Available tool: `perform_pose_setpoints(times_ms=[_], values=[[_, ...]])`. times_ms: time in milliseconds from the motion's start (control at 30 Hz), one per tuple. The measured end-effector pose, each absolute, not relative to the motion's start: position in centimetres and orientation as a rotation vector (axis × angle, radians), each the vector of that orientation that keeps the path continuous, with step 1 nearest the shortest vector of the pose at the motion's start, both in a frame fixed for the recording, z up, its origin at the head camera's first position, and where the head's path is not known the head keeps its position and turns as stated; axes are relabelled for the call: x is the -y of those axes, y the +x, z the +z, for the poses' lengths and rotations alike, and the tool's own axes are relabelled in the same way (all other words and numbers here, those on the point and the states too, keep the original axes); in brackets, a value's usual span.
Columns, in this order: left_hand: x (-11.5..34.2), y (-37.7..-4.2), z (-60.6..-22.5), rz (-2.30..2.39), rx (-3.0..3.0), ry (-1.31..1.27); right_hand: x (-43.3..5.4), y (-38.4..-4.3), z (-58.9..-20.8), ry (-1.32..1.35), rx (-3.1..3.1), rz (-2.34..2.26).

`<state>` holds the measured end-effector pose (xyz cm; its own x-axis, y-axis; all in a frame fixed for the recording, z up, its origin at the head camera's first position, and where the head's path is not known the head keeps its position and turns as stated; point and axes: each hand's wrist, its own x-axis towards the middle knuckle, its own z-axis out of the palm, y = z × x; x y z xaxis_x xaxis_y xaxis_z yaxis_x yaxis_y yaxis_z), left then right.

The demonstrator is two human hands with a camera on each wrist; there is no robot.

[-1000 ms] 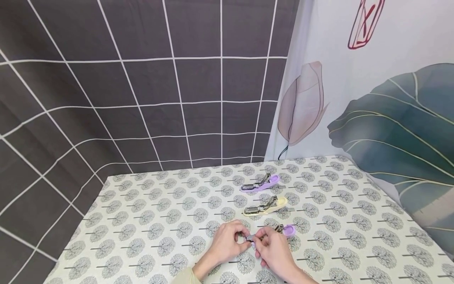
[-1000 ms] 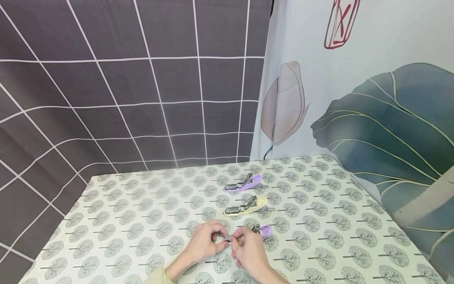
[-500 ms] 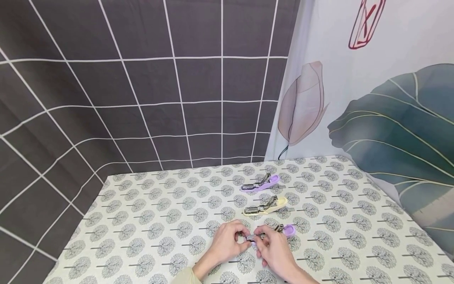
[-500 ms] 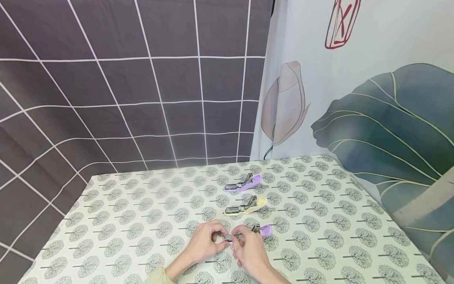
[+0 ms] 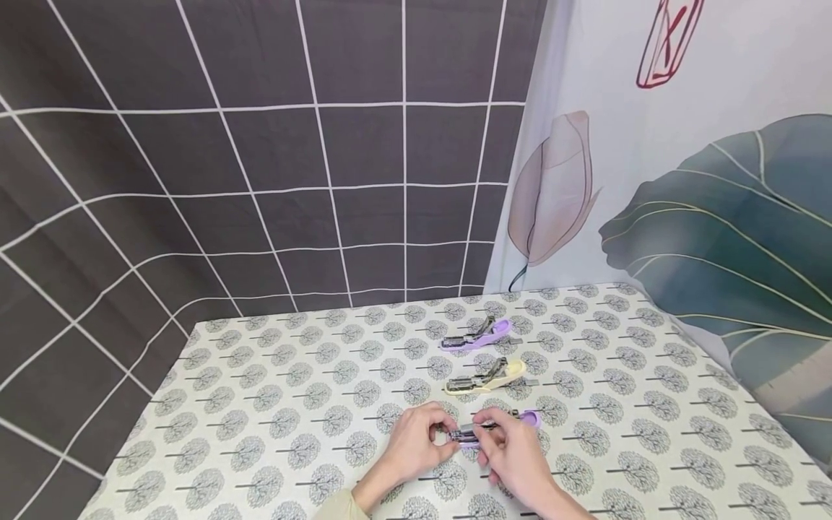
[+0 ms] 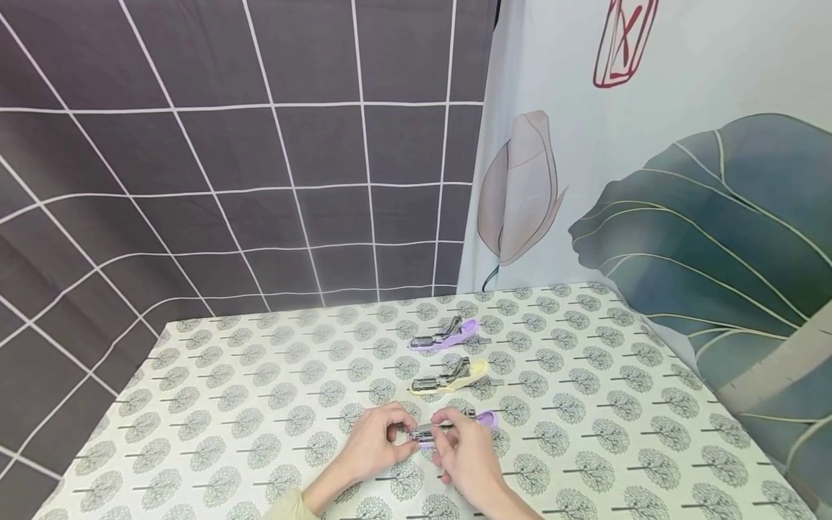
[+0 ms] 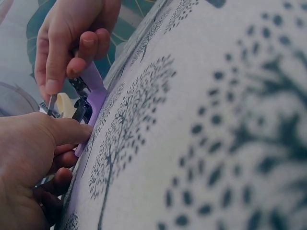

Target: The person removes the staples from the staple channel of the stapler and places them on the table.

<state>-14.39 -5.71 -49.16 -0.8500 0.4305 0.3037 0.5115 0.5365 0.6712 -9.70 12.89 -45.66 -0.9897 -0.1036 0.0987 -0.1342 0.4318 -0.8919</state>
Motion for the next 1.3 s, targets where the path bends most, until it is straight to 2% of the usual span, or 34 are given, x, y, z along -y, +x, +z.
perform_pose_setpoints(times_ms=[633,1300], values=[[5.7,-14.2,-49.0,-1.206,2.677,-0.803,-15.0,-9.2,-43.6,0.177,2.565,1.698],[5.7,-14.2,-48.8,-1.226,2.713,-0.786,-17.5,-8.9,-42.5,-0.041,2.515,1.774]])
